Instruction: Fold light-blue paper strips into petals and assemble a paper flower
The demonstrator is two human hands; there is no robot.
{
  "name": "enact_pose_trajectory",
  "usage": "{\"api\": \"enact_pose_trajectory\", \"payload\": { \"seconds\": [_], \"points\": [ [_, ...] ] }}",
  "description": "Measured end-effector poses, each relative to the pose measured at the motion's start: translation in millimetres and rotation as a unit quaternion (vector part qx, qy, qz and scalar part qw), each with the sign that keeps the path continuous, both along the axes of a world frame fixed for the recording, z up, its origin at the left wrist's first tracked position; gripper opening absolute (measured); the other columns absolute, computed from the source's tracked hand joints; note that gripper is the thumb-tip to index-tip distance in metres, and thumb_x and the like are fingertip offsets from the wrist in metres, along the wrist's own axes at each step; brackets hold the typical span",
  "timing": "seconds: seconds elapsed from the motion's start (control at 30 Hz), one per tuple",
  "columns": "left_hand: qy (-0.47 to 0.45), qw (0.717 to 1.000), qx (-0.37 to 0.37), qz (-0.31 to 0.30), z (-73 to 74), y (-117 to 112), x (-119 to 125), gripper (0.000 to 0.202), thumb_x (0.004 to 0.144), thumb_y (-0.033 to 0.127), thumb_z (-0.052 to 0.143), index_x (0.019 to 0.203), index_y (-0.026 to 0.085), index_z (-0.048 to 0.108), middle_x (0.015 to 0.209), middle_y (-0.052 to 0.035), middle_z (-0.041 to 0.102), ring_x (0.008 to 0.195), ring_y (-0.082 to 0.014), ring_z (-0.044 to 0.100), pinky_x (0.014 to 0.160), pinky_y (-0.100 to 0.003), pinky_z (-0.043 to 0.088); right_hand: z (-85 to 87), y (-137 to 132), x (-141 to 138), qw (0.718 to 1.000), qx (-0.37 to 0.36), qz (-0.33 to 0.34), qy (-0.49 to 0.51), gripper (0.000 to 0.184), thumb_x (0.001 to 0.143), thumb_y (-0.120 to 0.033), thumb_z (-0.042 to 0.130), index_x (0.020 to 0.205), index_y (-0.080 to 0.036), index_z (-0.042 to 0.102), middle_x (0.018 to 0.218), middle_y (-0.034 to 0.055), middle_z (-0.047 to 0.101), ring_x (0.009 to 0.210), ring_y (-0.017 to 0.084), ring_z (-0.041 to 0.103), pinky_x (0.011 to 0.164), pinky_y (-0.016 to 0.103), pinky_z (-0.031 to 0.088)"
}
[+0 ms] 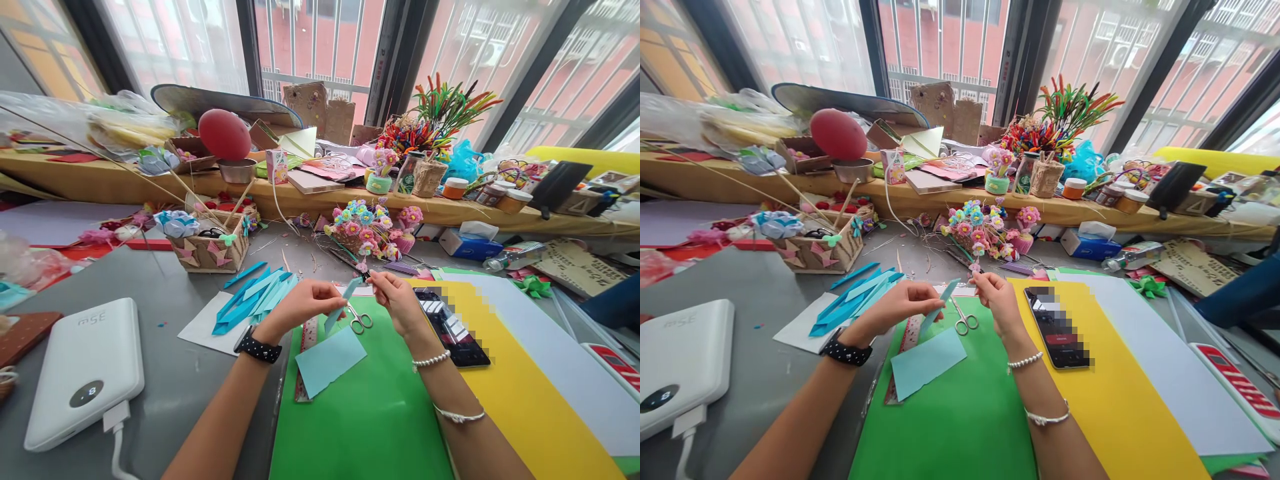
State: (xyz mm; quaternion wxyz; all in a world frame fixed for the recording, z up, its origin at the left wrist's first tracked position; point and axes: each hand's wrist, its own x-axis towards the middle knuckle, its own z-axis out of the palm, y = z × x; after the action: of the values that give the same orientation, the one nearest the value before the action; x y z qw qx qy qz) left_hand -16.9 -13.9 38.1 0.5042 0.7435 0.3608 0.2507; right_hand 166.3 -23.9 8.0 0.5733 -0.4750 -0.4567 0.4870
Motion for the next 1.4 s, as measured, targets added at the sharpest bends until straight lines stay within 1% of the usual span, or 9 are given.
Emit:
{"api": "enact_pose_trajectory", "payload": {
  "seconds": [0.13,0.23,0.37,0.47,0.7,0.83,0.97,1.07,1.4],
  "points": [
    [0.137,0.974,0.126,0.131,15.6,5,-23,0.029,0.071,0.039,0.045,0.066,0.016,0.061,0.067,-0.0016,0.064,0.065,-0.0141,0.054,0.058,-0.021,0.037,-2.4,0,1,0.994,-0.020,0.061,-0.084,0.027,0.068,-0.040,0.058,0.061,-0.013,0.058,0.050,-0.0044,0.045,0.041,0.004,0.031,0.040,0.019,0.021],
    [0.298,0.896,0.211,0.252,22.9,8,-48,0.028,0.072,0.037,0.042,0.066,0.018,0.063,0.062,-0.0021,0.062,0.060,-0.0152,0.053,0.055,-0.023,0.034,1.1,-2,-3,0.981,-0.018,0.101,-0.166,0.027,0.068,-0.039,0.057,0.061,-0.014,0.059,0.051,-0.0035,0.048,0.043,0.005,0.036,0.042,0.019,0.026],
    [0.421,0.806,0.238,0.341,25.0,10,-71,0.029,0.073,0.035,0.039,0.068,0.019,0.063,0.063,-0.0051,0.062,0.060,-0.0176,0.053,0.049,-0.024,0.030,4.7,-3,-6,0.972,-0.012,0.102,-0.212,0.026,0.069,-0.038,0.056,0.061,-0.014,0.059,0.053,-0.0021,0.051,0.045,0.007,0.039,0.044,0.020,0.030],
    [0.465,0.779,0.211,0.364,24.4,9,-81,0.030,0.072,0.038,0.040,0.067,0.021,0.063,0.068,-0.0064,0.064,0.064,-0.0200,0.054,0.047,-0.025,0.029,2.4,-2,-5,0.978,0.008,0.057,-0.200,0.026,0.070,-0.038,0.055,0.061,-0.014,0.058,0.051,-0.0024,0.050,0.044,0.007,0.039,0.044,0.020,0.030],
    [0.499,0.772,0.164,0.358,28.0,8,-90,0.043,0.071,0.053,0.034,0.063,0.022,0.062,0.067,-0.0069,0.064,0.067,-0.0248,0.056,0.050,-0.028,0.032,-1.9,0,-1,0.986,0.025,0.006,-0.164,0.027,0.071,-0.041,0.054,0.062,-0.015,0.058,0.050,-0.0027,0.048,0.044,0.007,0.037,0.043,0.020,0.028],
    [0.467,0.785,0.194,0.357,25.0,8,-83,0.051,0.071,0.060,0.031,0.082,0.022,0.063,0.085,-0.0075,0.064,0.079,-0.0260,0.057,0.059,-0.029,0.038,-2.0,0,-2,0.986,0.021,0.011,-0.163,0.028,0.070,-0.041,0.054,0.062,-0.015,0.057,0.050,-0.0025,0.048,0.044,0.007,0.037,0.043,0.020,0.029],
    [0.431,0.821,0.228,0.297,5.4,16,-74,0.081,0.062,0.068,0.037,0.124,0.016,0.036,0.120,-0.0126,0.049,0.106,-0.0299,0.045,0.078,-0.032,0.038,-3.0,0,-2,0.986,0.016,0.014,-0.165,0.028,0.070,-0.042,0.054,0.062,-0.015,0.057,0.051,-0.0022,0.048,0.044,0.007,0.037,0.043,0.020,0.029],
    [0.450,0.839,0.183,0.245,-10.3,23,-71,0.101,0.054,0.069,0.046,0.132,0.011,0.018,0.125,-0.0189,0.042,0.111,-0.0332,0.041,0.082,-0.035,0.036,-3.5,1,-3,0.986,0.015,0.018,-0.167,0.029,0.070,-0.042,0.054,0.062,-0.015,0.057,0.051,-0.0022,0.048,0.044,0.007,0.037,0.043,0.020,0.029],
    [0.448,0.829,0.178,0.283,3.3,18,-73,0.051,0.072,0.028,0.040,0.122,0.018,0.036,0.115,-0.0130,0.053,0.097,-0.0282,0.053,0.071,-0.033,0.041,-2.8,0,-2,0.984,0.011,0.020,-0.175,0.028,0.070,-0.042,0.053,0.062,-0.015,0.057,0.051,-0.0024,0.049,0.044,0.008,0.039,0.044,0.021,0.031]
  ]
}}
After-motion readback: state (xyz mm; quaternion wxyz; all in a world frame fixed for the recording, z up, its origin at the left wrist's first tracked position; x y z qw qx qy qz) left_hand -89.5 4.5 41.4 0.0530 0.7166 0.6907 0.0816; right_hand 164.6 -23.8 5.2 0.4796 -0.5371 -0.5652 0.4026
